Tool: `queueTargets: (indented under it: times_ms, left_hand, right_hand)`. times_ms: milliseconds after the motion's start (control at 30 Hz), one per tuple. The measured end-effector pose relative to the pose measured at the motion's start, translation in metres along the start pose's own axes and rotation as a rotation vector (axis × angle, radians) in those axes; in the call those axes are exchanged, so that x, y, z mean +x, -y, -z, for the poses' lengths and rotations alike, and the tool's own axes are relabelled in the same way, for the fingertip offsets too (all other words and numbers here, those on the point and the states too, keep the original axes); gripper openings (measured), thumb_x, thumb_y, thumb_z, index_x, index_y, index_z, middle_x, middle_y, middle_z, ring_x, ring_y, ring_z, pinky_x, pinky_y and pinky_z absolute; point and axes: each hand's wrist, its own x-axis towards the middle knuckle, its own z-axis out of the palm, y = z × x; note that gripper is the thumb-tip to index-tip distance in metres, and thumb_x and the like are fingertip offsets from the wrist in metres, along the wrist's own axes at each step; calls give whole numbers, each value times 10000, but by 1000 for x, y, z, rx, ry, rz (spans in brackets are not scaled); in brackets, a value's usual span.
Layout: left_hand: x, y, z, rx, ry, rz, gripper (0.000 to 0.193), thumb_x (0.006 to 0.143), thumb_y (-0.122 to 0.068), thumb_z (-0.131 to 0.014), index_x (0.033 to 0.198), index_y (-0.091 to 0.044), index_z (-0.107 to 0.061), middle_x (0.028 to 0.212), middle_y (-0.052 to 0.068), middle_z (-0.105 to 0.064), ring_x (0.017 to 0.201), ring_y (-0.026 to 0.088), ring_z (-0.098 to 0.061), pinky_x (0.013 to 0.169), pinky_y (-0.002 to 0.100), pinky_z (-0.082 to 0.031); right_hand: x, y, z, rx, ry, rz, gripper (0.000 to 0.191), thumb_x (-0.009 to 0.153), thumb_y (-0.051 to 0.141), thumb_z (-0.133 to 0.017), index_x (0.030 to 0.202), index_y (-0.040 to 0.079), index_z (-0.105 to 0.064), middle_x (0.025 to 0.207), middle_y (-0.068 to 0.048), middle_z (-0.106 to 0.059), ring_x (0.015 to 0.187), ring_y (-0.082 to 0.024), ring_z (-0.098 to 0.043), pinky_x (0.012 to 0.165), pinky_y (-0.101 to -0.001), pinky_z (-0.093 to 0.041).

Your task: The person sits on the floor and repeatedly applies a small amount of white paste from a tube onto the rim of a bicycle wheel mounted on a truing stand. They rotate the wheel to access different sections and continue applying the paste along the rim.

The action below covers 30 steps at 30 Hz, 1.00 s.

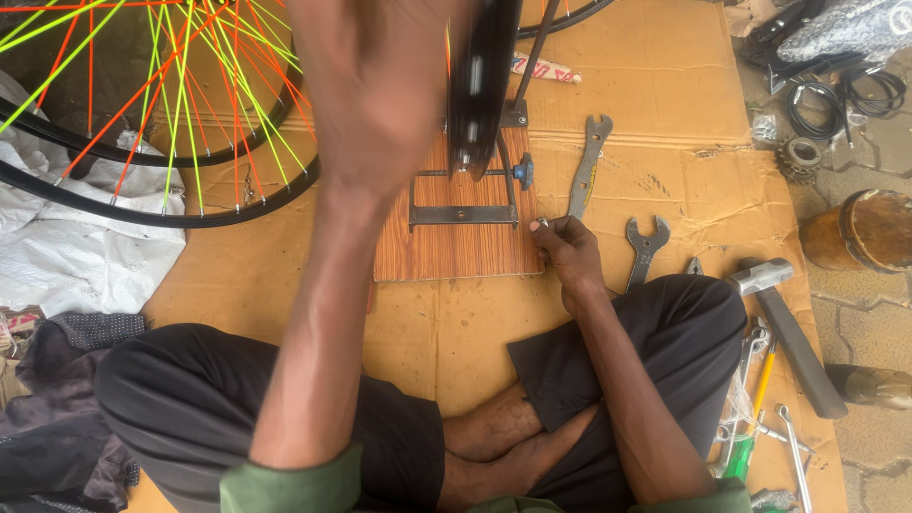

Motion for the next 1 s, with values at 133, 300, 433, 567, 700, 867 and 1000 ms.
queueTargets:
  times_ms: [133,300,433,567,700,867,1000]
  left_hand:
    - [-27,2,11,33,117,-22,235,1027,-203,-724,870,-42,-657,840,42,-632,779,140,-569,757,344,-414]
    - [-46,5,18,69,224,-45,252,1022,-222,-762,848,-51,-697,833,29,-687,783,118,-598,757,327,-449]
    - [-42,3,16,78,196,-33,273,1018,-247,-757,828,-55,-720,791,16,-691,730,126,-609,775,346,-450]
    - [-32,-2,14,-285,58,123,270,1028,-278,-686,1069,-14,-654,1025,53,-643,936,143,-606,832,337,-473]
    - [-27,-2,14,-83,51,-123,308,1098,-276,-689,1228,-14,-591,1150,83,-582,1121,158,-606,972,341,-490]
    - [-48,-1,16,65,132,-61,334,1066,-334,-738,1107,-31,-603,1055,65,-590,1025,163,-588,846,305,-480]
    - [-63,2,15,113,154,-12,314,1064,-331,-726,1033,-36,-624,977,52,-597,963,165,-570,852,318,-473]
  right_hand:
    - [0,2,-2,-34,-2,-2,238,893,218,-785,874,60,-607,774,-6,-599,706,-102,-518,690,-268,-454]
    - [-1,4,-1,-80,-11,-11,236,895,235,-778,890,52,-630,774,-11,-612,716,-98,-533,695,-267,-468]
    - [0,3,-2,-97,-7,7,234,899,237,-776,899,51,-633,772,-18,-609,713,-106,-532,684,-273,-462]
    - [0,2,-3,-117,-10,3,253,912,236,-782,886,39,-625,762,-26,-599,710,-109,-525,673,-277,-448]
    - [0,2,-3,-119,-16,-1,232,895,236,-780,887,52,-638,764,-11,-616,712,-103,-538,675,-268,-459]
    - [1,0,-2,-136,-14,-1,248,895,248,-785,887,44,-644,771,-16,-617,715,-109,-532,670,-275,-453]
    - [2,-1,-1,-170,-23,11,252,894,258,-784,893,42,-654,784,-20,-633,736,-105,-552,690,-273,-475]
